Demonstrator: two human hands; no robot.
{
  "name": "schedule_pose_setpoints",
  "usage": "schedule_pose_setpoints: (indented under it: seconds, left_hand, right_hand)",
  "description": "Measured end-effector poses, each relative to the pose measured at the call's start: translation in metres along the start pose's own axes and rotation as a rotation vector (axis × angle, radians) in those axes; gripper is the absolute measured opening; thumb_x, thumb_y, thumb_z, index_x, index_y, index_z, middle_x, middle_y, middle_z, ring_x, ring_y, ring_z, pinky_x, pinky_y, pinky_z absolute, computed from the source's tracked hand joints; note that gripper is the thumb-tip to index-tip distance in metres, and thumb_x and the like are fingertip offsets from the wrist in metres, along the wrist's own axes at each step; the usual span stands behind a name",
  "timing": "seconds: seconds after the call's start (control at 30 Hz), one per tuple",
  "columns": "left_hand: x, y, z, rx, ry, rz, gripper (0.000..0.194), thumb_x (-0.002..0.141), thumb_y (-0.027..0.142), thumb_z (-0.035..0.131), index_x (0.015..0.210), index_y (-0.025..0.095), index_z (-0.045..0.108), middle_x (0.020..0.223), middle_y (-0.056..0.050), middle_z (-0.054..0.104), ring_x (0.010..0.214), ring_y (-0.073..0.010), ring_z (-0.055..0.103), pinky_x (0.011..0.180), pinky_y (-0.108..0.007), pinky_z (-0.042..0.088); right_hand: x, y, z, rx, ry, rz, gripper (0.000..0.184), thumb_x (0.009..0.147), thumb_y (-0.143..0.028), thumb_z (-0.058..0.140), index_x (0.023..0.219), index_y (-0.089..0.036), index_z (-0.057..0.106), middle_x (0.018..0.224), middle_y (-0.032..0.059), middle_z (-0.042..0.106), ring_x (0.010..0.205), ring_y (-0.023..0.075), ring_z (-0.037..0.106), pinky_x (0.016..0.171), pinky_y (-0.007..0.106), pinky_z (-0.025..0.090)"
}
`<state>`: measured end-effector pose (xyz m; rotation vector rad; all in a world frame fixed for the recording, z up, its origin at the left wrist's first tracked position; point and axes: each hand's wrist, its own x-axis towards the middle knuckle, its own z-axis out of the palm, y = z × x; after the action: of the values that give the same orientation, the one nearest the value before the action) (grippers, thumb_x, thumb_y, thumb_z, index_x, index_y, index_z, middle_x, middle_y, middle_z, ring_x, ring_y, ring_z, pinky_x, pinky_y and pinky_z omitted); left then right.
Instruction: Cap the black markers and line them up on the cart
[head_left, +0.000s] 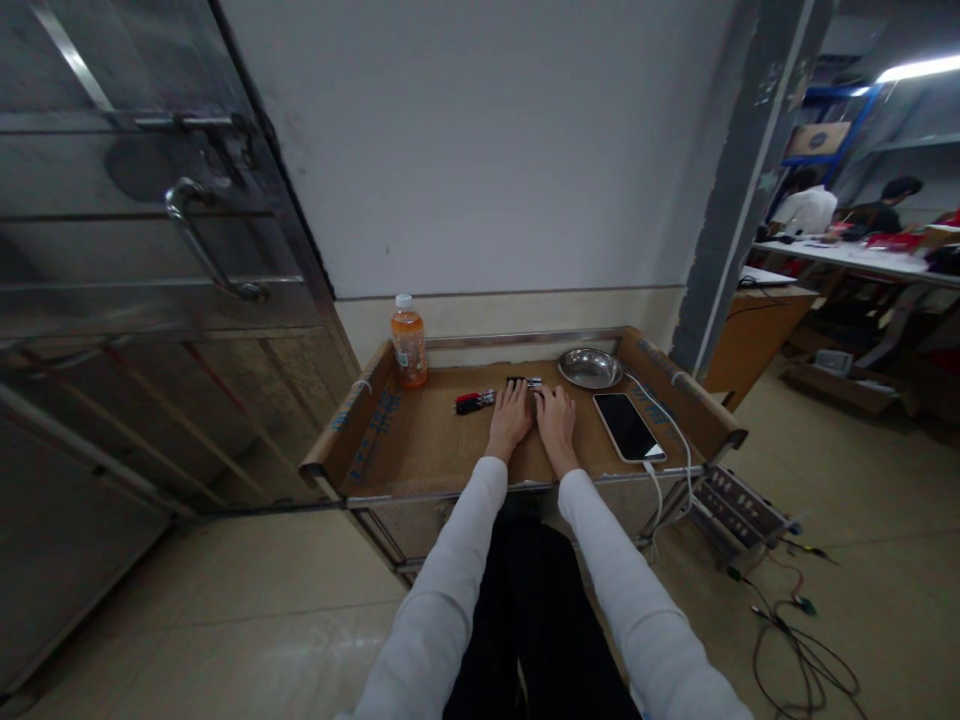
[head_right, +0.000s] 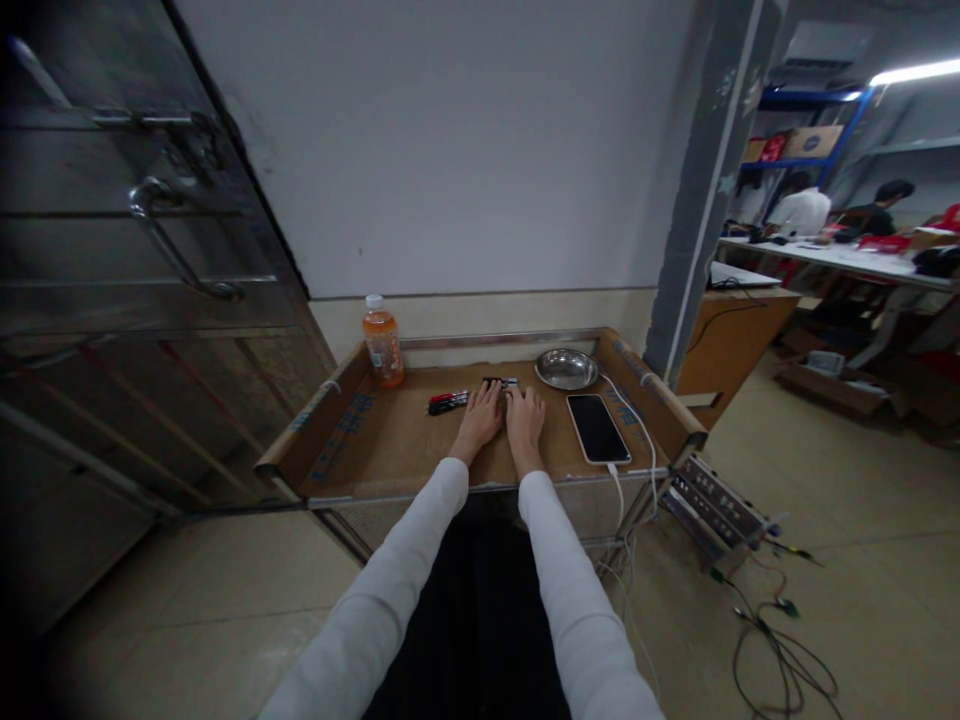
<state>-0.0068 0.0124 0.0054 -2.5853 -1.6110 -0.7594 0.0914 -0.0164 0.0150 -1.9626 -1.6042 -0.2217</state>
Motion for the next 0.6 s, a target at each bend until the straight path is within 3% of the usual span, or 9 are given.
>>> schedule_pose_setpoints:
  seconds: [0.2,0.33,0.47,0.6]
  left_hand:
    - [-0.003,0.004,-0.004,0.048,0.043,-0.035,0.04,0.09,0.017,0.038,0.129,0.014,0.047,0.13,-0.016,0.053,0.122,-0.0272,0.047,0.105,-0.044,0.033]
    - [-0.005,0.007,-0.009,0.091,0.014,-0.023,0.029,0.089,0.022,0.046,0.116,0.014,0.054,0.124,-0.017,0.053,0.117,-0.029,0.048,0.101,-0.045,0.035]
    - [-0.007,0.007,-0.012,0.074,0.0,0.018,0.02,0.092,0.026,0.045,0.104,0.016,0.057,0.115,-0.013,0.058,0.111,-0.025,0.052,0.1,-0.041,0.036]
    - [-0.009,0.008,-0.016,0.053,0.078,-0.047,0.022,0.096,0.026,0.038,0.103,0.015,0.054,0.105,-0.012,0.063,0.102,-0.021,0.058,0.097,-0.037,0.037]
  right_hand:
    - [0.002,0.0,0.0,0.031,0.015,-0.012,0.029,0.096,-0.027,0.039,0.109,-0.02,0.064,0.105,0.0095,0.059,0.096,0.0188,0.052,0.083,0.03,0.035]
    - [0.001,0.001,0.001,0.056,0.031,-0.007,0.028,0.095,-0.025,0.04,0.108,-0.02,0.064,0.106,0.0096,0.058,0.095,0.0185,0.052,0.083,0.03,0.036]
    - [0.0,0.003,0.0,0.084,0.053,0.022,0.028,0.094,-0.023,0.04,0.107,-0.019,0.065,0.104,0.0099,0.058,0.095,0.0188,0.053,0.082,0.03,0.036]
    - [-0.001,0.003,-0.002,0.082,0.099,0.068,0.028,0.093,-0.021,0.04,0.107,-0.018,0.064,0.104,0.0111,0.058,0.094,0.0194,0.054,0.083,0.03,0.037]
